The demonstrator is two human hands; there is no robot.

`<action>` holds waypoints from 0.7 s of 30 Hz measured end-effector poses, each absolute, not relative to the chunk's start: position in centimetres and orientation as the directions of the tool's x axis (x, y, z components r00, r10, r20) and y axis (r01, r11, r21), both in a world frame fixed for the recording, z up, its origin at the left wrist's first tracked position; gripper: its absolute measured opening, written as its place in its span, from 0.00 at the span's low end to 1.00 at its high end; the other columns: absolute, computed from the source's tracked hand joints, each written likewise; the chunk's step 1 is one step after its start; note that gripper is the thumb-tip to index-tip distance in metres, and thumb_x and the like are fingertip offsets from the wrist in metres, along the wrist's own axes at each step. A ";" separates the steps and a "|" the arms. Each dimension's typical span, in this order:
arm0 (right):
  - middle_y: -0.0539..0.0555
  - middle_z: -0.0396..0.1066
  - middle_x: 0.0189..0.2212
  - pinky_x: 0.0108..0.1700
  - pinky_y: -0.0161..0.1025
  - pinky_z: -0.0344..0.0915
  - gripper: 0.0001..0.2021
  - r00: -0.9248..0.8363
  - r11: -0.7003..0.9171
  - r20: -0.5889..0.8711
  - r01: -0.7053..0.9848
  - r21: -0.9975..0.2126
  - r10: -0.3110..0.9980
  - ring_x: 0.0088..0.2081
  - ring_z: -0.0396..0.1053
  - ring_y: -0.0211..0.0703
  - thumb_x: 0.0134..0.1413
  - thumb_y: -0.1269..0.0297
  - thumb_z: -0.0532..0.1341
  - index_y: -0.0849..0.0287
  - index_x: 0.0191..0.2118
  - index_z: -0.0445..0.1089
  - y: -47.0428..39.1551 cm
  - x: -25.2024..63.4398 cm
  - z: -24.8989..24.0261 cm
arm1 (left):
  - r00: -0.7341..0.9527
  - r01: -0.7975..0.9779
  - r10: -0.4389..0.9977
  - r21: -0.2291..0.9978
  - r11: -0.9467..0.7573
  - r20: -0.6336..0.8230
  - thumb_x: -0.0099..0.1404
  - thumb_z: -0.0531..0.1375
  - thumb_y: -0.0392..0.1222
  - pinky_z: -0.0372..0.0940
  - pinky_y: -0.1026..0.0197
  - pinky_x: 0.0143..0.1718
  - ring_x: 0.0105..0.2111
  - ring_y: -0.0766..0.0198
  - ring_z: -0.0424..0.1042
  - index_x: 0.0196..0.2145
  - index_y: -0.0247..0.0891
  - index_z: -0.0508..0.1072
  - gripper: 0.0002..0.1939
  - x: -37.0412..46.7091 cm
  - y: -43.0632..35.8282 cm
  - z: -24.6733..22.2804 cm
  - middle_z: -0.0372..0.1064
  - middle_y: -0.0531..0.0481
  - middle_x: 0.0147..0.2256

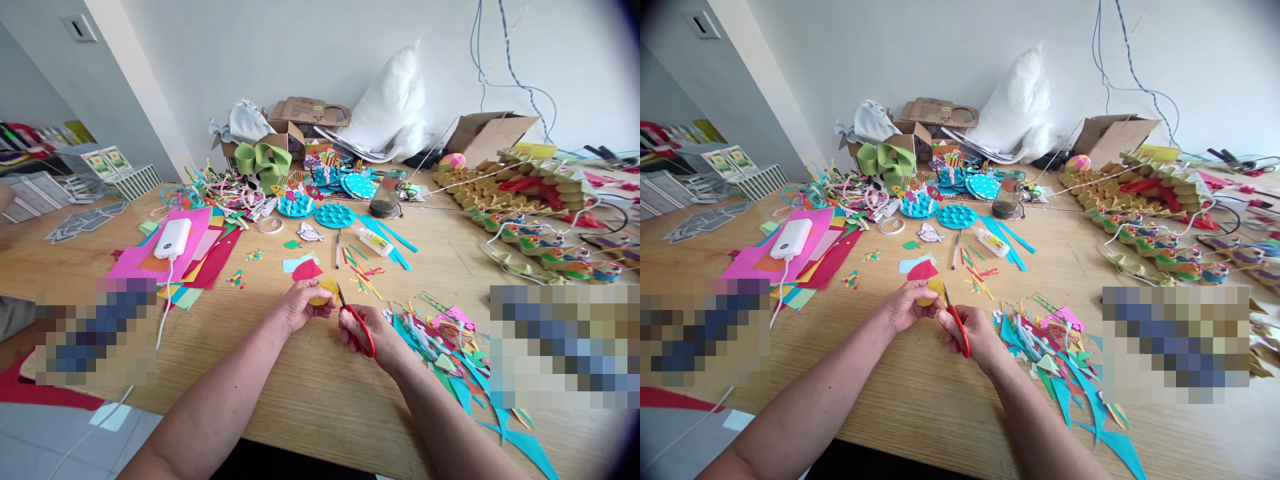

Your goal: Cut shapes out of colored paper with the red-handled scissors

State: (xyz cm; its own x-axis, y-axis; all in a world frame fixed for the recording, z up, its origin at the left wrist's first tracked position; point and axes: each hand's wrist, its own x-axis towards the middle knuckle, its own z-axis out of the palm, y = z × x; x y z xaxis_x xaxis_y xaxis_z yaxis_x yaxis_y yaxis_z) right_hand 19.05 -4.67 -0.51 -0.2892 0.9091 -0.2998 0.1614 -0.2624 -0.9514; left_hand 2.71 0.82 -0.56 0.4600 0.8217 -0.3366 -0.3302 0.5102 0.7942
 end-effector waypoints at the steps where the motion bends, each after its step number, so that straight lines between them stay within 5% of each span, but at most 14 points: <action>1: 0.48 0.66 0.17 0.16 0.27 0.51 0.20 -0.290 -0.259 -0.296 0.160 -0.953 0.910 0.15 0.62 0.31 0.48 0.47 0.62 0.61 0.26 0.63 -4.6 19.1 -0.6 | 0.445 -0.350 0.822 0.776 0.525 -0.356 0.47 0.63 0.36 0.64 0.64 0.24 0.20 0.67 0.68 0.27 0.32 0.71 0.08 2.7 0.9 -0.6 0.70 0.49 0.21; 6: 0.48 0.66 0.16 0.16 0.27 0.51 0.18 -0.266 -0.269 -0.300 0.146 -0.952 0.916 0.15 0.61 0.31 0.49 0.49 0.62 0.61 0.25 0.63 -4.5 19.1 -0.7 | 0.438 -0.474 0.790 0.636 0.608 -0.429 0.54 0.60 0.40 0.67 0.62 0.28 0.23 0.64 0.71 0.31 0.30 0.73 0.10 2.6 1.0 -0.4 0.73 0.43 0.24; 11: 0.48 0.66 0.16 0.15 0.27 0.49 0.20 -0.239 -0.280 -0.301 0.116 -0.953 0.923 0.15 0.61 0.31 0.47 0.47 0.62 0.61 0.24 0.63 -4.6 18.8 -0.2 | 0.472 -0.585 0.811 0.565 0.582 -0.347 0.55 0.63 0.40 0.67 0.63 0.31 0.25 0.66 0.72 0.29 0.32 0.73 0.07 2.7 0.8 -0.2 0.74 0.45 0.25; 21: 0.48 0.66 0.16 0.16 0.27 0.50 0.23 -0.255 -0.281 -0.293 0.082 -0.956 0.921 0.15 0.61 0.31 0.46 0.43 0.61 0.61 0.23 0.61 -4.7 18.4 -0.3 | 0.376 -0.473 0.877 0.752 0.459 -0.299 0.45 0.69 0.36 0.64 0.66 0.26 0.23 0.70 0.68 0.29 0.32 0.74 0.12 3.7 0.1 -0.8 0.71 0.51 0.24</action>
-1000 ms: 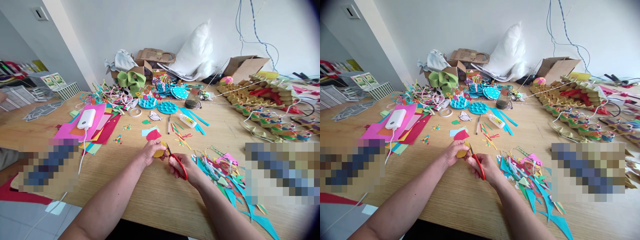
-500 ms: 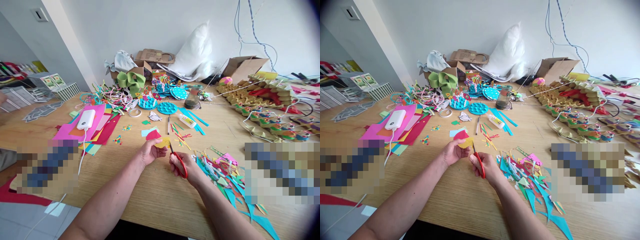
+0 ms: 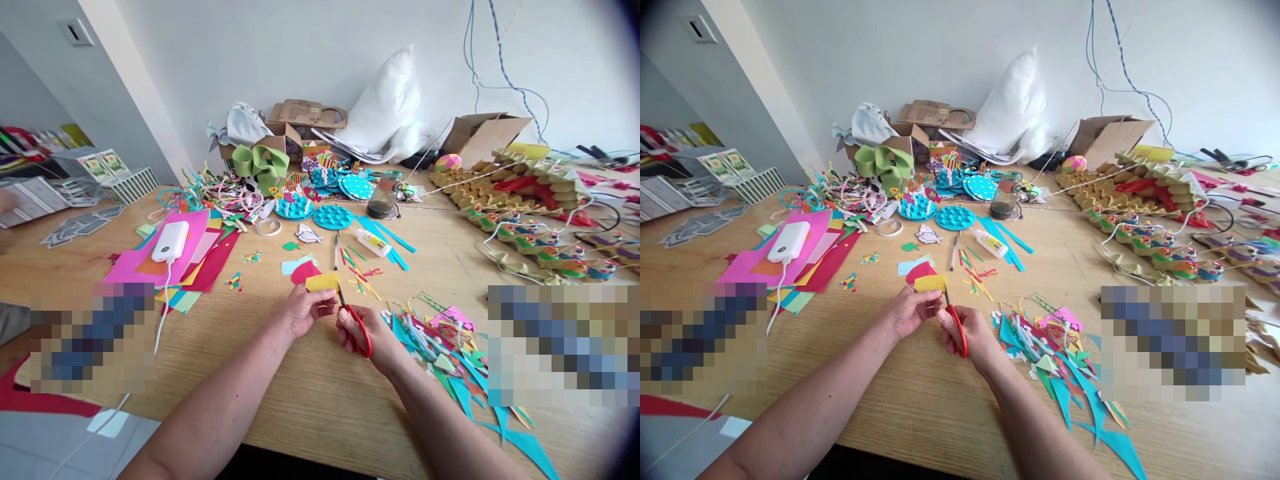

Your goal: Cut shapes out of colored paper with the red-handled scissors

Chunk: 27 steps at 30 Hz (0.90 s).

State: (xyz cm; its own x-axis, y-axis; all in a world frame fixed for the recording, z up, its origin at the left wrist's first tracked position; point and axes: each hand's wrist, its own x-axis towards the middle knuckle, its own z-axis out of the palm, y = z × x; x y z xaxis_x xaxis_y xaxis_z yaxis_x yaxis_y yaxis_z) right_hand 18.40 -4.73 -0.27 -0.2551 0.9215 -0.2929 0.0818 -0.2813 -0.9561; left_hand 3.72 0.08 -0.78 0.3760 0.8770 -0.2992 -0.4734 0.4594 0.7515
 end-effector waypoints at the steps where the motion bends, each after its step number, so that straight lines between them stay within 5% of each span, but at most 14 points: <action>1: 0.48 0.66 0.16 0.16 0.27 0.50 0.23 -0.257 -0.283 -0.295 0.083 -0.955 0.920 0.15 0.61 0.31 0.46 0.43 0.61 0.61 0.23 0.61 -4.7 18.4 -0.3 | 0.353 -0.459 0.883 0.766 0.450 -0.308 0.45 0.69 0.36 0.63 0.67 0.25 0.23 0.70 0.68 0.29 0.32 0.73 0.13 3.8 0.1 -0.8 0.70 0.51 0.23; 27: 0.49 0.66 0.19 0.18 0.29 0.51 0.26 -0.345 -0.293 -0.299 0.072 -0.953 0.889 0.18 0.62 0.32 0.46 0.38 0.58 0.61 0.26 0.62 -5.0 18.3 0.1 | 0.275 -0.385 0.912 0.834 0.396 -0.305 0.44 0.67 0.38 0.62 0.66 0.24 0.19 0.70 0.66 0.24 0.32 0.72 0.09 4.0 0.0 -0.8 0.69 0.52 0.19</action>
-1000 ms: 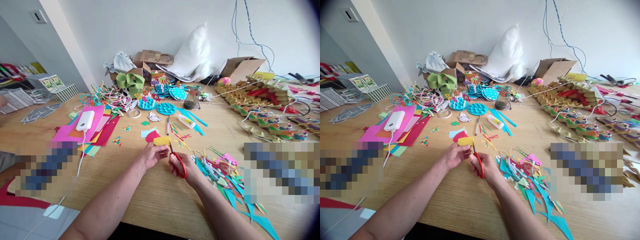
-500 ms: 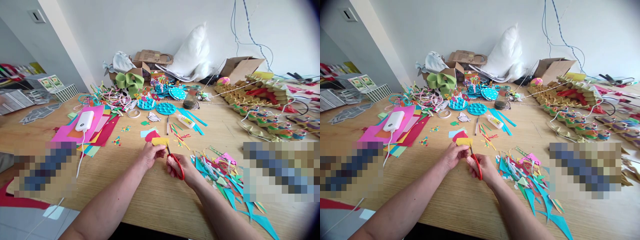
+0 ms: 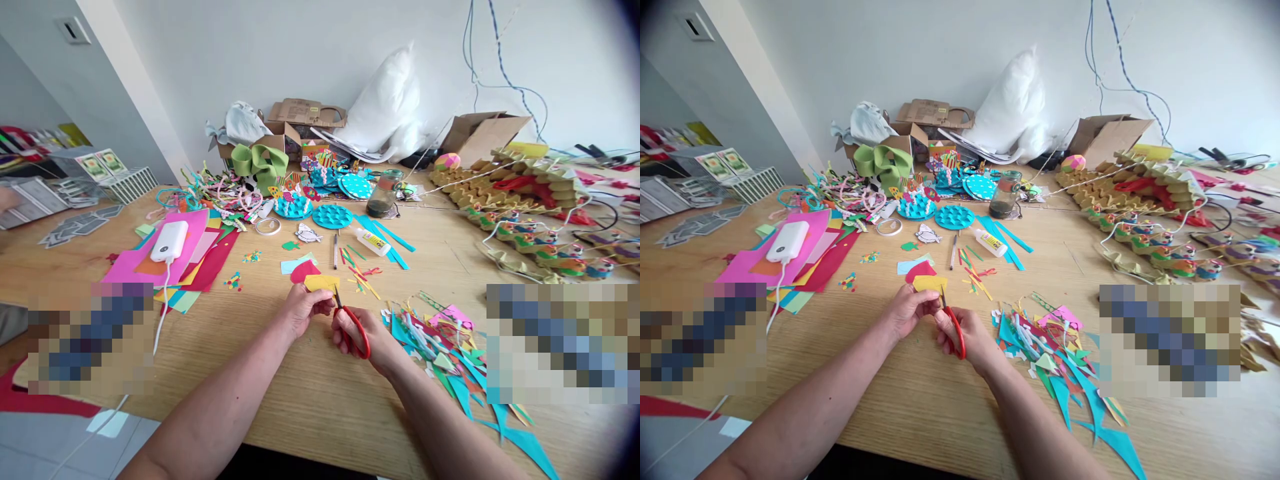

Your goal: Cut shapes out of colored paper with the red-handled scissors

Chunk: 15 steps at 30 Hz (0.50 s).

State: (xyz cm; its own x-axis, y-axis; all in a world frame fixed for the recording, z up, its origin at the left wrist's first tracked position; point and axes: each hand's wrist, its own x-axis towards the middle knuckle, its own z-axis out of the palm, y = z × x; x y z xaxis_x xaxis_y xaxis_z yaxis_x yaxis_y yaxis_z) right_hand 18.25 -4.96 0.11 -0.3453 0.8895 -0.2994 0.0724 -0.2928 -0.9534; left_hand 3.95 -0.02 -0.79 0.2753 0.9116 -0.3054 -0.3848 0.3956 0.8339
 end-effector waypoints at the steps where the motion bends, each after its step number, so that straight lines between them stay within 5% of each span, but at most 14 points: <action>1: 0.49 0.66 0.19 0.18 0.29 0.51 0.26 -0.343 -0.293 -0.300 0.073 -0.953 0.890 0.17 0.62 0.32 0.46 0.38 0.58 0.61 0.26 0.62 -5.0 18.2 0.1 | 0.275 -0.385 0.912 0.834 0.395 -0.305 0.44 0.67 0.38 0.62 0.66 0.24 0.19 0.70 0.66 0.24 0.33 0.72 0.09 3.9 0.0 -0.8 0.69 0.52 0.19; 15: 0.49 0.66 0.18 0.18 0.29 0.52 0.26 -0.318 -0.291 -0.306 0.094 -0.952 0.898 0.17 0.61 0.32 0.45 0.37 0.58 0.61 0.25 0.61 -5.0 18.2 0.3 | 0.277 -0.367 0.910 0.842 0.396 -0.307 0.44 0.67 0.39 0.61 0.66 0.24 0.19 0.70 0.66 0.23 0.32 0.72 0.09 3.9 -0.1 -0.7 0.69 0.51 0.19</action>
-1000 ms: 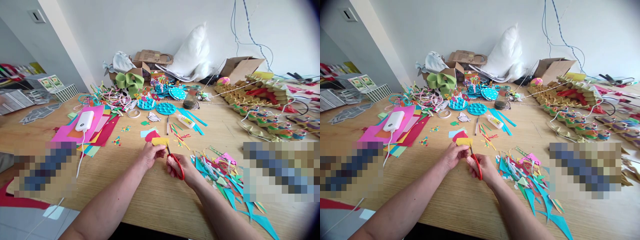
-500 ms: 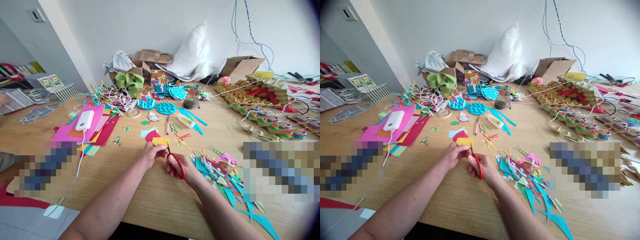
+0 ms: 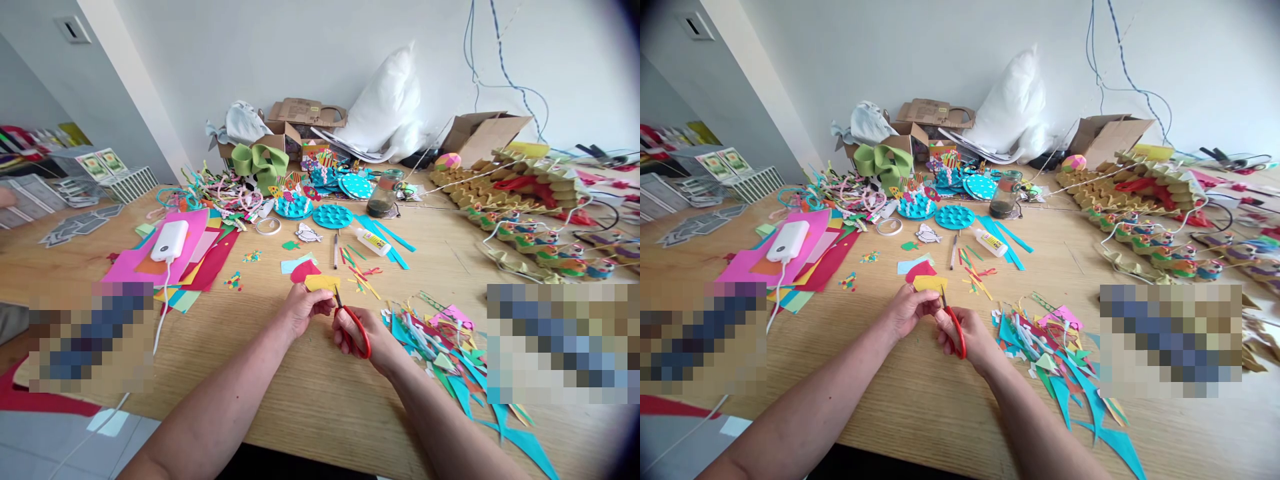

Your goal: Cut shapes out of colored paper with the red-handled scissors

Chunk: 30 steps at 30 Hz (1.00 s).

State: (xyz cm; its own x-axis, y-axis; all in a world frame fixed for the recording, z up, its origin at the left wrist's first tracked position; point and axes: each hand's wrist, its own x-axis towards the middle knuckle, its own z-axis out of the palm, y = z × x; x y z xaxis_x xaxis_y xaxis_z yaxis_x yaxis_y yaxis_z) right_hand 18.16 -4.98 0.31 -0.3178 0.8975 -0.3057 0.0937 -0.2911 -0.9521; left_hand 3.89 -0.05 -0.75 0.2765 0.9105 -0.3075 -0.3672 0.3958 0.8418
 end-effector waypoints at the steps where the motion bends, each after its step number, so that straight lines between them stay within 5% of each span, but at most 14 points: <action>1: 0.49 0.66 0.18 0.18 0.29 0.52 0.26 -0.319 -0.289 -0.304 0.094 -0.953 0.898 0.17 0.61 0.32 0.45 0.37 0.58 0.61 0.25 0.61 -5.0 18.2 0.3 | 0.277 -0.367 0.910 0.841 0.398 -0.309 0.44 0.67 0.39 0.61 0.66 0.23 0.19 0.70 0.66 0.23 0.32 0.72 0.09 3.9 -0.1 -0.7 0.69 0.51 0.19; 30: 0.50 0.67 0.18 0.16 0.28 0.50 0.27 -0.316 -0.283 -0.304 0.111 -0.953 0.899 0.16 0.61 0.32 0.45 0.37 0.57 0.61 0.24 0.62 -5.0 18.1 0.5 | 0.313 -0.368 0.901 0.836 0.408 -0.301 0.46 0.66 0.38 0.61 0.66 0.24 0.20 0.70 0.66 0.25 0.33 0.73 0.08 3.8 0.2 -1.2 0.69 0.52 0.20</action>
State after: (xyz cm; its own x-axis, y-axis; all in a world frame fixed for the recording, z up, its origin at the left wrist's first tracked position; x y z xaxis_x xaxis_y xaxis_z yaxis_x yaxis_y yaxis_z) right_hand 18.09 -4.99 0.50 -0.3160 0.8986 -0.3043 0.1114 -0.2834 -0.9525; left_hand 3.76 0.18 -1.17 0.3132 0.9007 -0.3013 -0.3685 0.4076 0.8355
